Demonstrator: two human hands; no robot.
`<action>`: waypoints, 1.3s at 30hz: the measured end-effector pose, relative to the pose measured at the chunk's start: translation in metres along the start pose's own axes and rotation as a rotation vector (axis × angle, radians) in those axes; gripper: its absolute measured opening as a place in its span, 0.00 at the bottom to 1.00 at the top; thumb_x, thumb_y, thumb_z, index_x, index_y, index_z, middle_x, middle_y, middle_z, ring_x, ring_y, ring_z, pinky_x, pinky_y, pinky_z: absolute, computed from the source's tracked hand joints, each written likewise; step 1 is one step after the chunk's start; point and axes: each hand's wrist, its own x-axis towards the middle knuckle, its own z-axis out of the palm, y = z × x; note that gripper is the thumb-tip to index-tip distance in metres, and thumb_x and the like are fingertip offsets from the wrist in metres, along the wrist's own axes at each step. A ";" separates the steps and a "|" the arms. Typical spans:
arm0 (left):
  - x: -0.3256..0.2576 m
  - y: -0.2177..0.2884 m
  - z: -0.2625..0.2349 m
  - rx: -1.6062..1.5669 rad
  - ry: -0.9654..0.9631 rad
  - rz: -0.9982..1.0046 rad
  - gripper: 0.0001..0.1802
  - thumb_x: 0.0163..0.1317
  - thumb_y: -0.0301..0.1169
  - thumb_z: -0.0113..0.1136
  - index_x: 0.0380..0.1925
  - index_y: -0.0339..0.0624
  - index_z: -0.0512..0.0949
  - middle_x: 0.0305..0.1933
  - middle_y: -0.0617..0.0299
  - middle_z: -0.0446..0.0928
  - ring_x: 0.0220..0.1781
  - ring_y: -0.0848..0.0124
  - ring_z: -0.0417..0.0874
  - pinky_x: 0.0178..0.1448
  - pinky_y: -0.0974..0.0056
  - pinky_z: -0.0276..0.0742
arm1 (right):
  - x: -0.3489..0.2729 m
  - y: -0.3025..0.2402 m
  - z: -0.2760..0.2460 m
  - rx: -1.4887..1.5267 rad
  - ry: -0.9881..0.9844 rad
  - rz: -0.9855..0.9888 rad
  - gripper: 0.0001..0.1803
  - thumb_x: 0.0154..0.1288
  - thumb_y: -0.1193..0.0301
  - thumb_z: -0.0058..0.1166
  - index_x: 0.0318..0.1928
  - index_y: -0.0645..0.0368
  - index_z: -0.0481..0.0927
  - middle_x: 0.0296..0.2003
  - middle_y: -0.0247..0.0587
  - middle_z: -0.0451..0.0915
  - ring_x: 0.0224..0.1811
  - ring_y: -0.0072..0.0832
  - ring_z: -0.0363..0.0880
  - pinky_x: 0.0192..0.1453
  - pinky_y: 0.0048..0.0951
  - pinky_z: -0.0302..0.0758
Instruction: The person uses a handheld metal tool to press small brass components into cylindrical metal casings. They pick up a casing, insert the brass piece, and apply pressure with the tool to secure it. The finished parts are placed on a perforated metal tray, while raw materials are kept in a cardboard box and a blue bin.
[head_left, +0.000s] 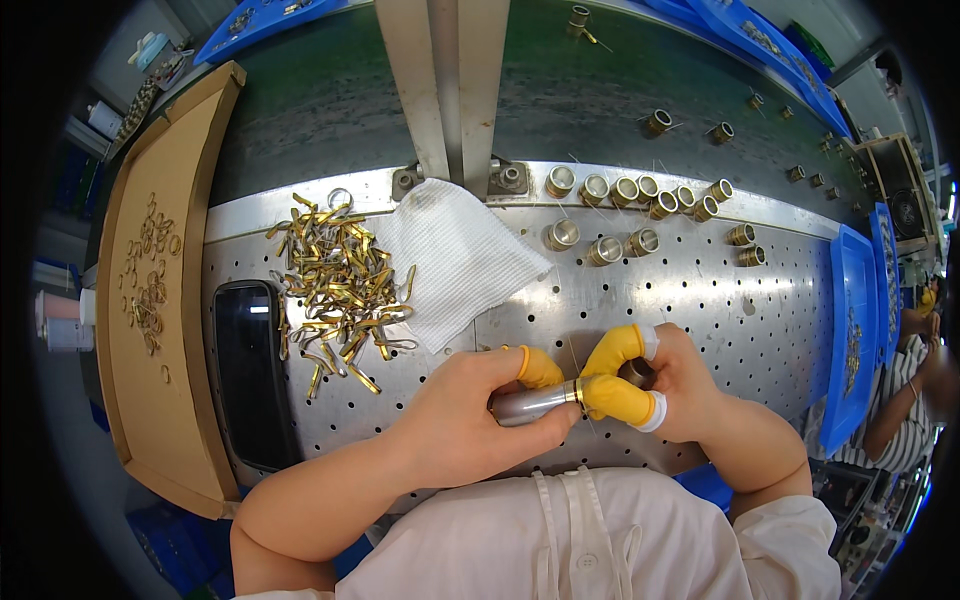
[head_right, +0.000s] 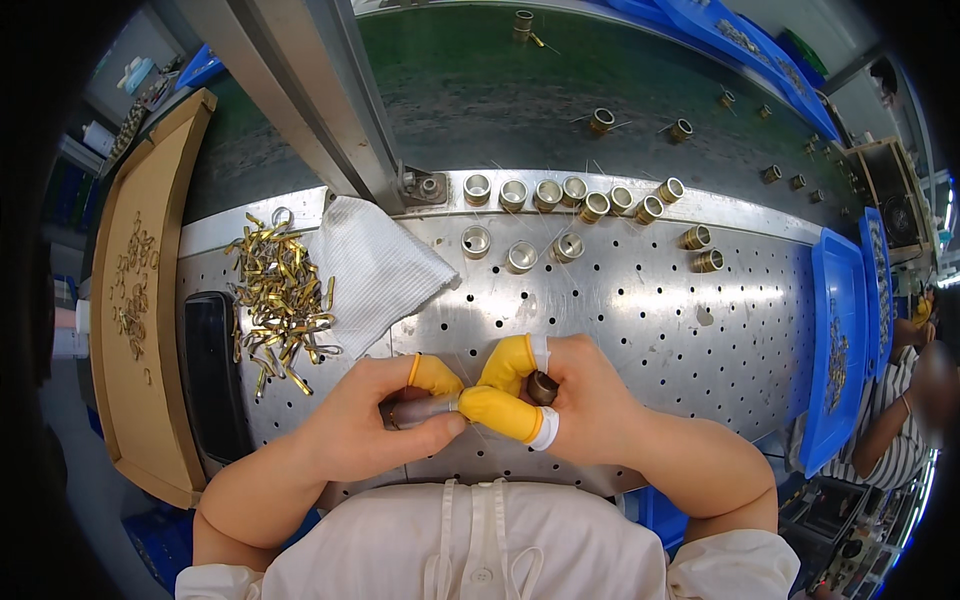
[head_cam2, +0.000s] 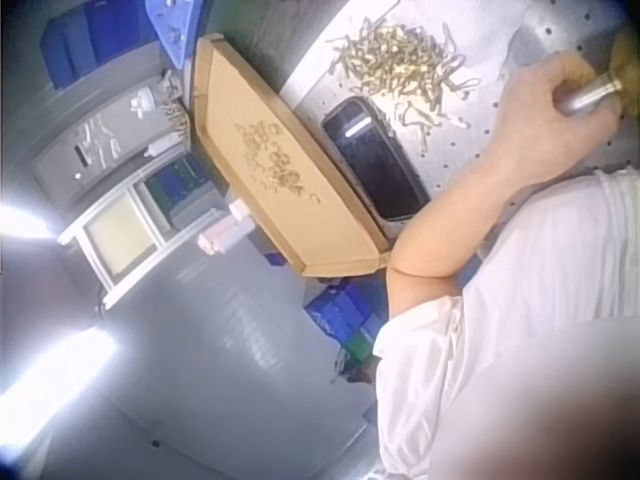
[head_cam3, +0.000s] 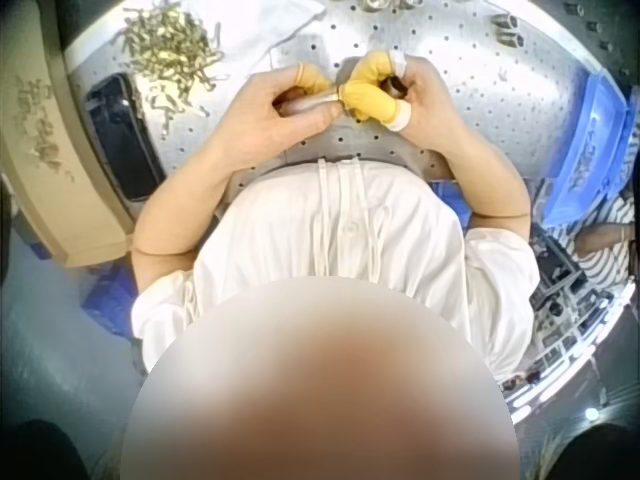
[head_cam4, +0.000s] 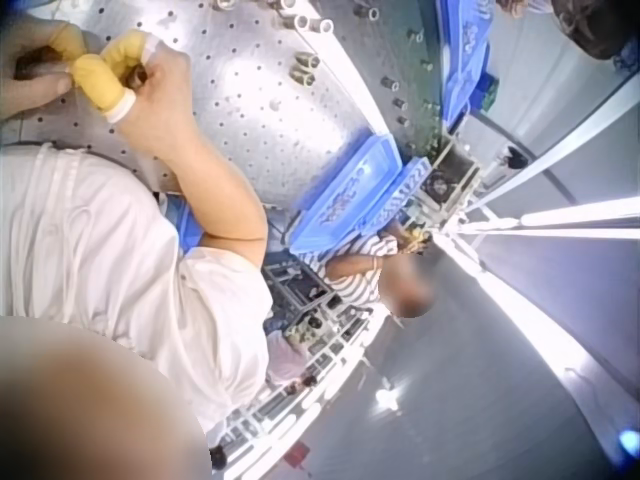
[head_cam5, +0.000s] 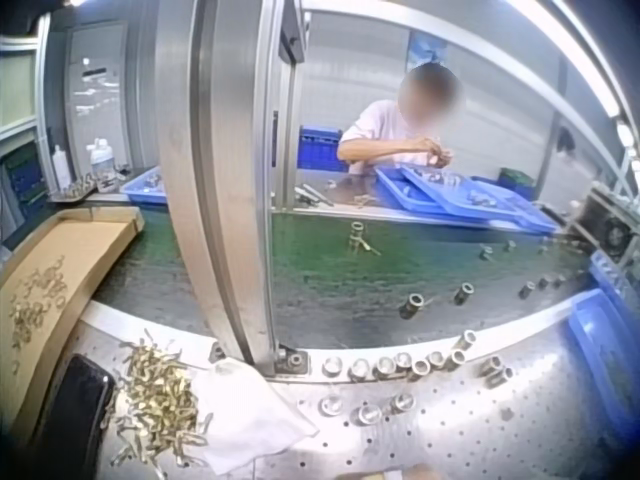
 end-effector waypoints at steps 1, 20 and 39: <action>0.000 0.000 0.000 0.002 0.000 -0.003 0.15 0.50 0.36 0.63 0.31 0.35 0.76 0.22 0.59 0.75 0.23 0.75 0.74 0.29 0.70 0.69 | 0.000 -0.001 0.000 0.008 -0.001 0.006 0.10 0.55 0.67 0.61 0.28 0.59 0.76 0.20 0.24 0.72 0.20 0.11 0.62 0.23 0.16 0.59; -0.001 0.000 -0.001 -0.037 -0.007 -0.049 0.14 0.52 0.36 0.63 0.29 0.35 0.76 0.21 0.60 0.74 0.22 0.77 0.71 0.27 0.69 0.67 | 0.001 0.001 0.000 0.020 0.008 -0.014 0.10 0.55 0.67 0.61 0.29 0.59 0.77 0.21 0.25 0.73 0.20 0.11 0.63 0.23 0.16 0.60; -0.002 0.004 -0.002 -0.017 -0.058 -0.092 0.10 0.53 0.29 0.60 0.33 0.36 0.75 0.26 0.68 0.71 0.29 0.83 0.66 0.33 0.75 0.63 | 0.001 0.002 0.001 0.002 0.010 -0.037 0.09 0.55 0.68 0.61 0.29 0.59 0.76 0.21 0.25 0.72 0.20 0.11 0.62 0.23 0.16 0.59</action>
